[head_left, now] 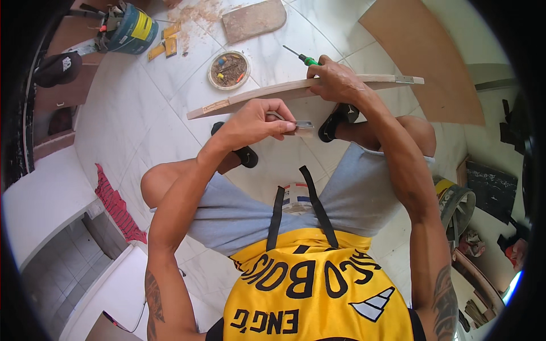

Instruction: The person attaches a metal hinge to a wooden cabinet door using a screwdriver.

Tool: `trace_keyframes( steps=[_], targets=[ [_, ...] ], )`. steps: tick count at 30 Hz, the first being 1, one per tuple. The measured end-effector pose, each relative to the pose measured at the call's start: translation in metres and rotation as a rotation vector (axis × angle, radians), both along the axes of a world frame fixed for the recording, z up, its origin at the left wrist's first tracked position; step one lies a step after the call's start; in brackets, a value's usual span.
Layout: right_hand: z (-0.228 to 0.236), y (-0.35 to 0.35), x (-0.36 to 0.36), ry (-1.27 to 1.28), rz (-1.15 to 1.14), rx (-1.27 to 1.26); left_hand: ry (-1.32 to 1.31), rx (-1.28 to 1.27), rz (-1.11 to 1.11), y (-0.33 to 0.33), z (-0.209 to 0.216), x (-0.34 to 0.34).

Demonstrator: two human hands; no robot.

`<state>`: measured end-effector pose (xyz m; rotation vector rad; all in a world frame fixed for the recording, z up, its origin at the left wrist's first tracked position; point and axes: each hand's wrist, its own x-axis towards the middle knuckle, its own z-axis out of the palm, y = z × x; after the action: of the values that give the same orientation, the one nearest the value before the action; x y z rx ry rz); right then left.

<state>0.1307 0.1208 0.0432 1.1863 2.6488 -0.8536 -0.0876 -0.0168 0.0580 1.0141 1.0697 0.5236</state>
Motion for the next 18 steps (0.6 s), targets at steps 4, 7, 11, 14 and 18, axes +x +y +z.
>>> trace_keyframes(
  steps=[4, 7, 11, 14, 18],
  targets=[
    [-0.005, 0.001, -0.003, 0.027, -0.01, 0.028, -0.104, 0.024, 0.365, 0.015, 0.056, -0.03],
    [-0.009, -0.002, -0.003, 0.034, -0.001, 0.048, -0.126, 0.096, 0.496, 0.032, 0.052, -0.055],
    [-0.006, -0.008, -0.006, 0.007, 0.01, 0.052, -0.27, 0.228, 0.658, 0.055, 0.037, -0.053],
    [-0.007, -0.01, -0.012, -0.05, 0.066, 0.019, -0.273, 0.251, 0.714, 0.064, 0.038, -0.052],
    [-0.004, -0.018, -0.021, -0.099, 0.109, 0.04, -0.131, 0.401, 0.687, 0.07, 0.04, -0.054]
  ],
)
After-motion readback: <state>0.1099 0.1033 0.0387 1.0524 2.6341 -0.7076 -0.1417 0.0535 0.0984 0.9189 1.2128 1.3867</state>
